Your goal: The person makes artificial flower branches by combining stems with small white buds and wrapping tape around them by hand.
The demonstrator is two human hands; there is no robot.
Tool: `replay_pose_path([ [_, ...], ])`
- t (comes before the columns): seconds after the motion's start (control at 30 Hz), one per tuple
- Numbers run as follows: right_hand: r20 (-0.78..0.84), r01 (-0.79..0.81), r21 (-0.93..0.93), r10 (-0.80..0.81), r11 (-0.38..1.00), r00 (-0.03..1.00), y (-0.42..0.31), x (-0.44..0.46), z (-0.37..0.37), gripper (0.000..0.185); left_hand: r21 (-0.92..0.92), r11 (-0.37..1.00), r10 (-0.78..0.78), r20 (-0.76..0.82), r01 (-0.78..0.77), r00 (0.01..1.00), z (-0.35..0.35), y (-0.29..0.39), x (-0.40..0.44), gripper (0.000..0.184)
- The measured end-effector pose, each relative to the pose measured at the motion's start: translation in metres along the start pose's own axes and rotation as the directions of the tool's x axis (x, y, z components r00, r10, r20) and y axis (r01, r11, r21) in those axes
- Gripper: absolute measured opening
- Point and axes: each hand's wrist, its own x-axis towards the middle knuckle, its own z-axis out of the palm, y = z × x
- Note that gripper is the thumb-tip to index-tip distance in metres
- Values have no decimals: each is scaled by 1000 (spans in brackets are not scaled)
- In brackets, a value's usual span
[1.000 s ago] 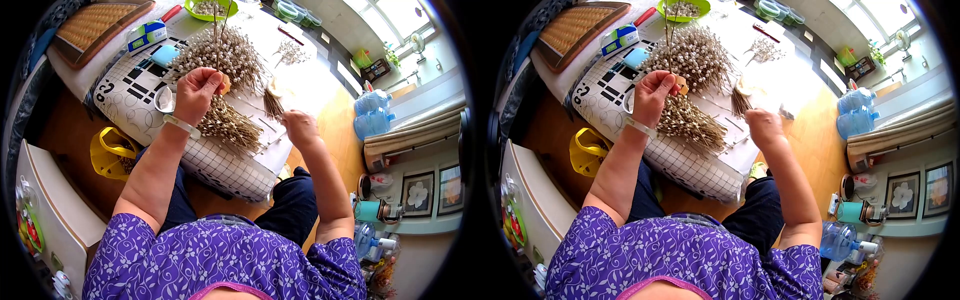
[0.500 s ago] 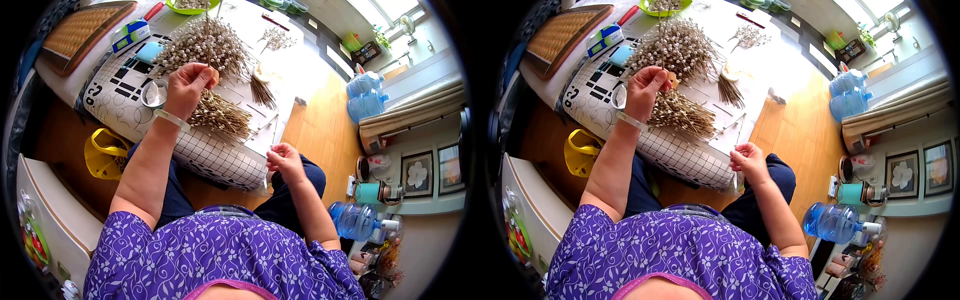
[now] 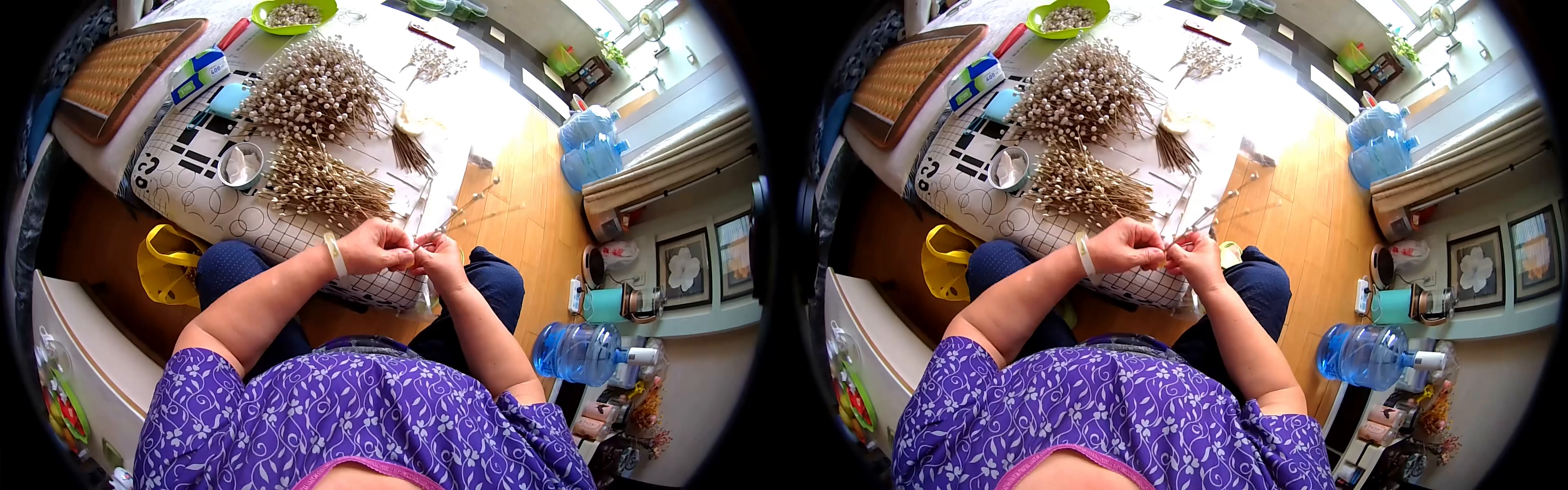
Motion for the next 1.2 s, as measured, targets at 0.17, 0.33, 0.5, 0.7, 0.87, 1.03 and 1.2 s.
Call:
replay_pose_path([
  [0.17,-6,95,14,-95,995,995,8,2,-4,16,-94,995,-15,37,19,999,16,0,2,10],
  [0.33,-36,189,-340,-214,921,976,-13,-7,5,16,-49,999,20,46,-18,999,10,7,0,10],
  [0.5,-51,90,-285,-109,954,993,-13,-7,2,19,159,986,37,53,-45,998,7,35,-19,10],
  [0.7,12,500,-619,-629,606,777,-56,3,17,14,43,984,146,352,-172,925,31,43,-39,13],
  [0.87,273,541,-740,-556,400,785,-89,31,71,21,18,996,67,462,-85,884,40,47,-42,16],
  [1.03,313,434,-842,-367,321,876,-101,48,97,19,-26,992,120,425,-121,897,29,51,-41,14],
  [1.2,424,576,-813,-589,89,688,-114,41,84,12,-53,993,118,433,-106,893,28,42,-36,14],
])
